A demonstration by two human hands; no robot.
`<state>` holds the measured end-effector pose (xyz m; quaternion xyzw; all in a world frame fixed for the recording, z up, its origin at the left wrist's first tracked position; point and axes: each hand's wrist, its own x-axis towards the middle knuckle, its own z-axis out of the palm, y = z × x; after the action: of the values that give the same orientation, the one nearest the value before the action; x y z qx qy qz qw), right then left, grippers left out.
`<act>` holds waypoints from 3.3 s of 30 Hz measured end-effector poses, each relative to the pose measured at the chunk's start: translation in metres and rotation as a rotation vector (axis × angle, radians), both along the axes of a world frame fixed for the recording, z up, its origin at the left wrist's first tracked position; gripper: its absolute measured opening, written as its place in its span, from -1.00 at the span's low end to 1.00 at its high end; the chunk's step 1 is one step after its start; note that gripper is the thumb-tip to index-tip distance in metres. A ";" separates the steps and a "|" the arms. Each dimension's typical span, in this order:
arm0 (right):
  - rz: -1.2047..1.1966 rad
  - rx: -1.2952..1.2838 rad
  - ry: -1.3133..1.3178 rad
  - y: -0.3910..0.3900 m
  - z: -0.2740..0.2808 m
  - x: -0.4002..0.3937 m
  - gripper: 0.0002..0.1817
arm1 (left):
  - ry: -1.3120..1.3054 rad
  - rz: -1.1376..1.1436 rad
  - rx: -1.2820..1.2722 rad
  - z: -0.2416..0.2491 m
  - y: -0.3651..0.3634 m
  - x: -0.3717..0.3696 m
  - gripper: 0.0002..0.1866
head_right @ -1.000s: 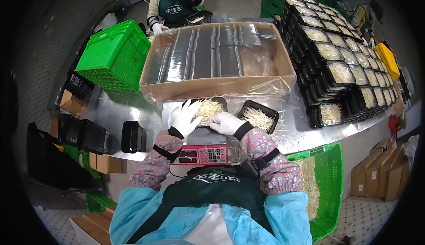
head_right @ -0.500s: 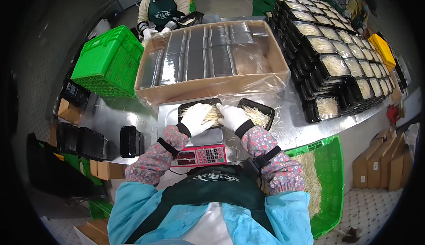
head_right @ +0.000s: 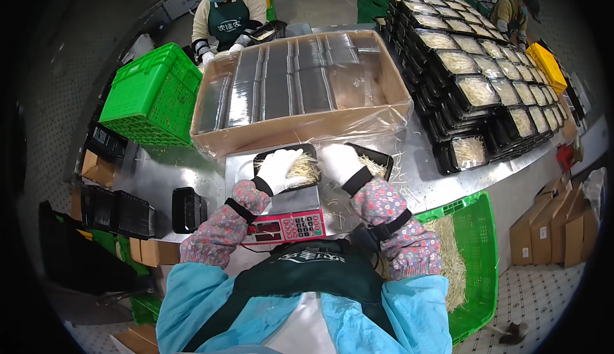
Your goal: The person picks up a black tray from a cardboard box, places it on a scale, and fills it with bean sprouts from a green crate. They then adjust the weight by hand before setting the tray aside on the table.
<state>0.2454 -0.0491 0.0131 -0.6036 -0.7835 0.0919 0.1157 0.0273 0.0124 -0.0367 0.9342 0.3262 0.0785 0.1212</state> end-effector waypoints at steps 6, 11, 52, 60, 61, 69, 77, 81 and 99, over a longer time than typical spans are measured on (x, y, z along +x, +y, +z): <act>-0.262 0.101 0.333 -0.021 -0.020 0.075 -0.79 | -0.262 0.101 -0.114 0.030 -0.011 -0.024 -0.08; -0.359 -0.170 -0.256 -0.020 -0.088 0.109 -0.65 | -0.391 0.311 0.103 0.012 -0.008 -0.048 -0.18; -0.623 0.418 0.188 0.125 -0.042 0.151 -0.38 | -0.209 0.284 0.092 0.004 -0.030 -0.031 -0.22; -0.740 -0.048 0.008 0.194 -0.073 0.191 -0.59 | -0.467 0.377 0.167 0.025 -0.038 -0.040 -0.24; -0.710 -0.022 -0.038 0.193 -0.075 0.195 -0.61 | -0.556 0.432 0.144 0.022 -0.040 -0.054 -0.32; -0.636 0.410 0.055 0.146 -0.016 0.251 -0.73 | -0.889 0.901 -0.063 0.010 -0.080 -0.147 -0.62; -0.168 0.291 1.214 0.042 0.081 0.154 -0.50 | -1.267 0.880 -0.409 0.013 -0.080 -0.167 -0.60; 0.014 -0.068 1.313 0.005 0.067 0.037 -0.33 | -1.558 0.547 -0.719 0.052 -0.072 -0.124 -0.53; -0.280 0.055 0.308 0.048 -0.083 -0.043 -0.58 | -0.527 0.772 0.036 -0.038 0.007 -0.087 -0.73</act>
<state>0.2026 -0.0007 -0.0704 -0.6821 -0.6671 0.1445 0.2624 -0.0597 0.0190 -0.0743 0.6946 0.6067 0.3583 0.1454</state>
